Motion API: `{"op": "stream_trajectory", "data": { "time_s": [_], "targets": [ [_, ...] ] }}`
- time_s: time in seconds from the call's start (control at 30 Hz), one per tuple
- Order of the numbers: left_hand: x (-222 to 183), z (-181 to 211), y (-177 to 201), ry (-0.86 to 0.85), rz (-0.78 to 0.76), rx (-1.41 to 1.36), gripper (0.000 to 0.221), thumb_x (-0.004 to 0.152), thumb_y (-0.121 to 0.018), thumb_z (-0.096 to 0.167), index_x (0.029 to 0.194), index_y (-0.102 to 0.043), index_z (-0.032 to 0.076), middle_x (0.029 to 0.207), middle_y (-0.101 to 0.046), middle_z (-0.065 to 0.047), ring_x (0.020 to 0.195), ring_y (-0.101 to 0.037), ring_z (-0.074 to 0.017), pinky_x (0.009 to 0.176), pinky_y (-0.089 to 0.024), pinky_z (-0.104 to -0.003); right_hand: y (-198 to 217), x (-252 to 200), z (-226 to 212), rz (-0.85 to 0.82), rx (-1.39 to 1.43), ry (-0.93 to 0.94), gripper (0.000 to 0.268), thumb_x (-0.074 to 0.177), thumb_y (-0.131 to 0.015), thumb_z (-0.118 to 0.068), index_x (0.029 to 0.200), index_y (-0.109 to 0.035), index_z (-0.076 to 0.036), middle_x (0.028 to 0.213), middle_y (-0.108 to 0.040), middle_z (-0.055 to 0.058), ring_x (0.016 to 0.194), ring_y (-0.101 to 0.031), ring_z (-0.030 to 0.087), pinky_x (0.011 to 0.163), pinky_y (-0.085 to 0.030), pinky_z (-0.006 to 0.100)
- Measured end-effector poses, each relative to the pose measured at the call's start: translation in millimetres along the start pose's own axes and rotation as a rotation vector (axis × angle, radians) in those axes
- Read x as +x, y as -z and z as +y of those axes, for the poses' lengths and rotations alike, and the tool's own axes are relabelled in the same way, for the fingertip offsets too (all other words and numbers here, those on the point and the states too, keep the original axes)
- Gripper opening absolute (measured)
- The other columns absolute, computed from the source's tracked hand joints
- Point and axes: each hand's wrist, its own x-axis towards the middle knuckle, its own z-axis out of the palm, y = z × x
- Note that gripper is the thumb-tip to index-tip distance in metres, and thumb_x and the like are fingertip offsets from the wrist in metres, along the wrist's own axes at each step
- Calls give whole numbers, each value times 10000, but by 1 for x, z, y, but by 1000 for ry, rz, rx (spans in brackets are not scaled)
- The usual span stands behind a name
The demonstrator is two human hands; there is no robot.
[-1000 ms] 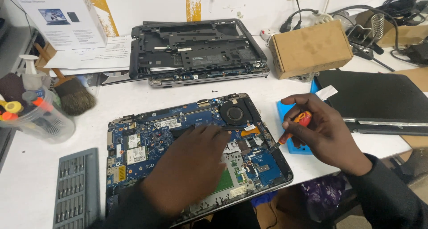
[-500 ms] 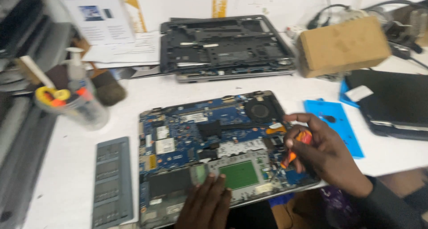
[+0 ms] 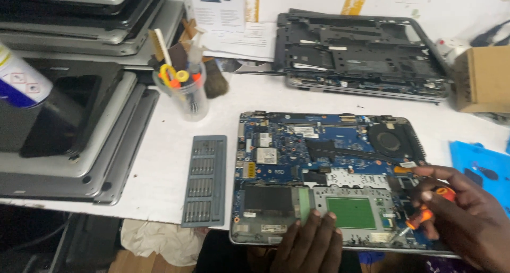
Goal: The person is disassembling a laptop, specifically prying up internal components and disconnecting ribbon cables from the motherboard using a small screwdriver.
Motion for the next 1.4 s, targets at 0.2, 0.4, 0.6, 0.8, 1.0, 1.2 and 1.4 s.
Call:
{"op": "stream_trajectory", "data": {
  "time_s": [0.2,0.4,0.6,0.8,1.0,1.2,1.4],
  "targets": [
    [-8,3,0,-29,-38,29,203,1170,-628,321,1298,-676,171,1397,-737,-43,1358,-641,-266,1173,-449,-427,24,11,33,18,-49,113,487,906,-582,-56,1384,-583,38,739,-587,237,297,-483,258,275,-308,281],
    [-9,7,6,-20,-48,-77,200,1138,-755,253,1262,-706,104,1375,-763,-109,1330,-681,-310,1153,-472,-442,38,17,49,38,-226,78,499,964,-504,-35,1444,-474,97,844,-501,308,403,-479,373,225,-302,379],
    [-7,9,18,-5,-61,-143,170,1166,-665,214,1261,-692,75,1365,-768,-125,1305,-708,-315,1096,-529,-429,73,29,77,53,-290,25,577,954,-533,-114,1487,-451,89,795,-510,301,247,-372,327,159,-246,374],
    [-20,16,6,-22,-33,-31,193,1170,-668,278,1293,-661,129,1327,-786,-44,1309,-718,-236,1077,-545,-349,137,53,136,-108,-105,120,638,934,-569,-268,1514,-433,-41,723,-549,181,118,-417,145,43,-300,245],
    [-16,9,19,130,-38,-359,201,1146,-671,256,1201,-730,72,1278,-792,-62,1286,-720,-287,1081,-537,-412,198,74,178,-175,-201,24,767,812,-676,-374,1502,-511,-83,652,-686,214,200,-672,300,-15,-527,411],
    [11,-39,62,155,-261,-376,148,1051,-739,260,1046,-662,133,1167,-679,-22,1147,-665,-238,861,-549,-411,183,56,164,-73,-192,-159,690,858,-543,-93,1543,-495,-32,781,-563,426,175,-579,607,14,-444,608],
    [-52,-27,10,341,-516,-433,429,1179,-248,411,1318,-602,213,1342,-591,54,1311,-518,-212,1096,-377,-443,160,33,161,-50,-144,-79,669,865,-569,-241,1496,-488,-33,743,-545,321,148,-558,408,-18,-389,441]
  ]
}}
